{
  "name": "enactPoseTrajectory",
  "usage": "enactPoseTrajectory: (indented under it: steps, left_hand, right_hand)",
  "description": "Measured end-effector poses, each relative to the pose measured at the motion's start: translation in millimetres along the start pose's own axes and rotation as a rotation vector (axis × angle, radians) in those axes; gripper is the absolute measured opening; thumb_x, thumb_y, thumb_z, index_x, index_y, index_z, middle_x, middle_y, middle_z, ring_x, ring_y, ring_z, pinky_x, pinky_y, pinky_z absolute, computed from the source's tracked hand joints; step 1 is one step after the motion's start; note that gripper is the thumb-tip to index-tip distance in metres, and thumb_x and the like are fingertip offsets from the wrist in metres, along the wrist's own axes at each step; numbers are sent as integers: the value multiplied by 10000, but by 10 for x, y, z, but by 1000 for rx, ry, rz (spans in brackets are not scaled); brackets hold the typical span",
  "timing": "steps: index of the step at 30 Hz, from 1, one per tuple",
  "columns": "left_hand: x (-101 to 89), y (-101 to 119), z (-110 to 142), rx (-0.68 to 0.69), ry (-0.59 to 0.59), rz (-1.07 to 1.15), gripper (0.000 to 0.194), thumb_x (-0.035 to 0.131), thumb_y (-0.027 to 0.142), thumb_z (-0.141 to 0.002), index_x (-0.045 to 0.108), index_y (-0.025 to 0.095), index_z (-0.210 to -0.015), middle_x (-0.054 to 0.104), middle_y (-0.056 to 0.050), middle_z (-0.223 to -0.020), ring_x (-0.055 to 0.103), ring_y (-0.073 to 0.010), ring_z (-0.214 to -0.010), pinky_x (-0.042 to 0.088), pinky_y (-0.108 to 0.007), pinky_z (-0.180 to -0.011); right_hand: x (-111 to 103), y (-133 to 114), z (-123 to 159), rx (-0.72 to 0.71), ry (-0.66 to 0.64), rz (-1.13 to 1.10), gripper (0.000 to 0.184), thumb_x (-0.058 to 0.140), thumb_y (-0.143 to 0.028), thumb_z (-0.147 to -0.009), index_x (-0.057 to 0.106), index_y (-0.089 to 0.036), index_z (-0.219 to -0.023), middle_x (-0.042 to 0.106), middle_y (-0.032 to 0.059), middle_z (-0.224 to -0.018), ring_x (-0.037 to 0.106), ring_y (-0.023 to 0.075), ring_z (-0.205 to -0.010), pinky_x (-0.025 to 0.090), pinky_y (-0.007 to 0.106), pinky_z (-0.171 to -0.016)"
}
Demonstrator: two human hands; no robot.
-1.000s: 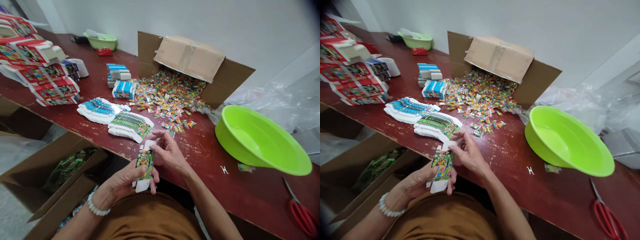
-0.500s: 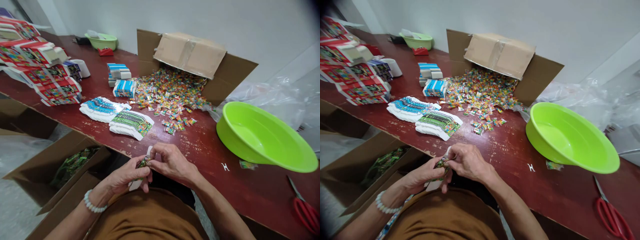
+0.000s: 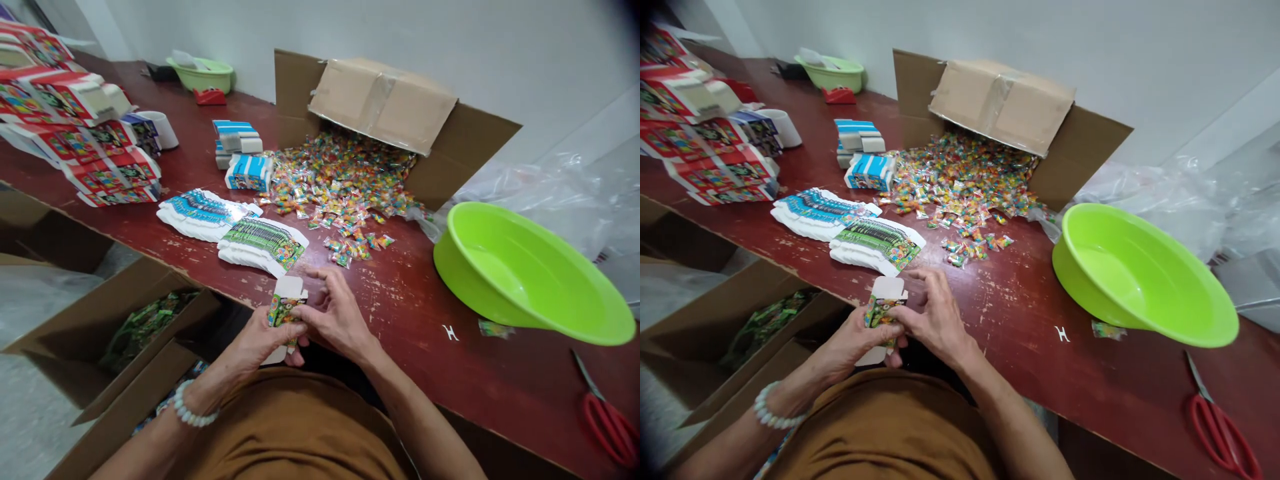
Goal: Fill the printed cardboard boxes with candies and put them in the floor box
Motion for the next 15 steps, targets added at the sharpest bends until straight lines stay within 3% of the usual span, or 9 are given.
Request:
enactPoseTrajectory:
  steps: [3,7,10,12,15]
  left_hand:
    - [-20,-44,-49,67,63,9,429,826,480,-707,689,131,-914,737,-44,-739,704,-193,-637,582,-300,-632]
    - [-53,-27,-21,244,170,-21,515,833,390,-727,611,174,-1138,771,-70,-1008,730,-226,-930,587,-316,-820]
    - [-73,-24,68,338,321,-12,695,822,348,-742,451,224,-1316,762,-75,-1064,748,-232,-907,607,-351,-802]
    - [-71,-22,120,387,391,-63,725,800,335,-771,417,243,-1380,742,-90,-1146,748,-221,-905,606,-326,-784]
    - [-70,-10,141,399,386,-76,659,779,338,-794,474,240,-1370,710,-102,-1254,740,-200,-911,598,-279,-755]
  right_hand:
    - [108,157,2,175,-79,-221,259,654,-450,-862,651,-191,-855,594,-19,-640,534,131,-523,424,251,-519]
    - [11,187,-24,108,40,-86,293,644,-432,-862,617,-185,-707,615,-9,-659,549,134,-609,418,247,-583]
    - [7,196,-20,103,62,-87,234,649,-412,-864,665,-189,-929,630,-22,-695,567,141,-648,435,251,-623]
    - [63,232,1,121,96,-203,374,675,-385,-850,608,-203,-1171,642,-37,-717,580,140,-645,451,250,-628]
    - [170,285,37,85,167,-355,356,696,-365,-843,624,-216,-1158,656,-26,-767,588,137,-674,467,249,-649]
Point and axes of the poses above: each hand's wrist, its own z-axis away from the middle knuckle, its own x-axis out of the palm, y = z × x, the point moved 4 cm from there along -z, towards the middle knuckle
